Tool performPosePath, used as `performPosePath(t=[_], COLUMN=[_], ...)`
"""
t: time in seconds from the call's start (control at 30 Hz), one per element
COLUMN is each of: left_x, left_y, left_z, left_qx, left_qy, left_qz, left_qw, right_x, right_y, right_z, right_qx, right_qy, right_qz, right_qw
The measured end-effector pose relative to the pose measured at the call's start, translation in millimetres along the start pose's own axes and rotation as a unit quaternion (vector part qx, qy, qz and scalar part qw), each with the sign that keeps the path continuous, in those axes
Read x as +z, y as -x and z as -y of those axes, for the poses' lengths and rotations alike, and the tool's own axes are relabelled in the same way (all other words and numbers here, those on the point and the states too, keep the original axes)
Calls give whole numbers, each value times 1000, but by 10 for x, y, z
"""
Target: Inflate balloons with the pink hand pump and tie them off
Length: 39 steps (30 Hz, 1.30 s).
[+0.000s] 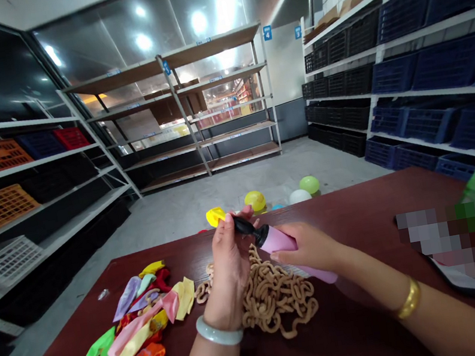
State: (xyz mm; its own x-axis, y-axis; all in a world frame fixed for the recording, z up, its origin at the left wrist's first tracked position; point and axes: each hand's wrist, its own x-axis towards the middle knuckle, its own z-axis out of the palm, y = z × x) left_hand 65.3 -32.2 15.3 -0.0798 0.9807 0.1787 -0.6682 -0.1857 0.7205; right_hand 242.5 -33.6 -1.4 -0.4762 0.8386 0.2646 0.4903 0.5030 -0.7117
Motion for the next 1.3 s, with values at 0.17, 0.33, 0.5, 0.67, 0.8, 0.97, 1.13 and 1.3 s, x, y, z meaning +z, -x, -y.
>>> performPosePath(t=[0.17, 0.33, 0.5, 0.67, 0.8, 0.97, 1.13, 1.3], left_x=[-47, -201, -284, -289, -301, -333, -517, -701], left_y=[-49, -179, -241, -250, -273, -310, -394, -460], left_z=[109, 68, -27, -37, -103, -188, -410, -672], left_qx=[39, 50, 68, 62, 71, 86, 129, 189], left_qy=[19, 53, 63, 67, 75, 81, 76, 94], left_qz=[-47, -81, -91, -78, -84, -92, -121, -163], left_qw=[998, 994, 991, 993, 991, 989, 981, 964], right_x=[51, 129, 106, -23, -76, -87, -161, -164], right_y=[-3, 24, 7, -34, -36, -22, 17, 23], right_z=[-52, -63, -95, -196, -206, -204, -207, -147], right_qx=[12, 10, -12, -12, -11, -3, 17, 41], right_qy=[14, 23, -9, -56, -80, -88, -124, -198], right_qz=[29, 34, 57, 97, 116, 129, 150, 55], right_qw=[999, 999, 998, 994, 990, 988, 981, 978])
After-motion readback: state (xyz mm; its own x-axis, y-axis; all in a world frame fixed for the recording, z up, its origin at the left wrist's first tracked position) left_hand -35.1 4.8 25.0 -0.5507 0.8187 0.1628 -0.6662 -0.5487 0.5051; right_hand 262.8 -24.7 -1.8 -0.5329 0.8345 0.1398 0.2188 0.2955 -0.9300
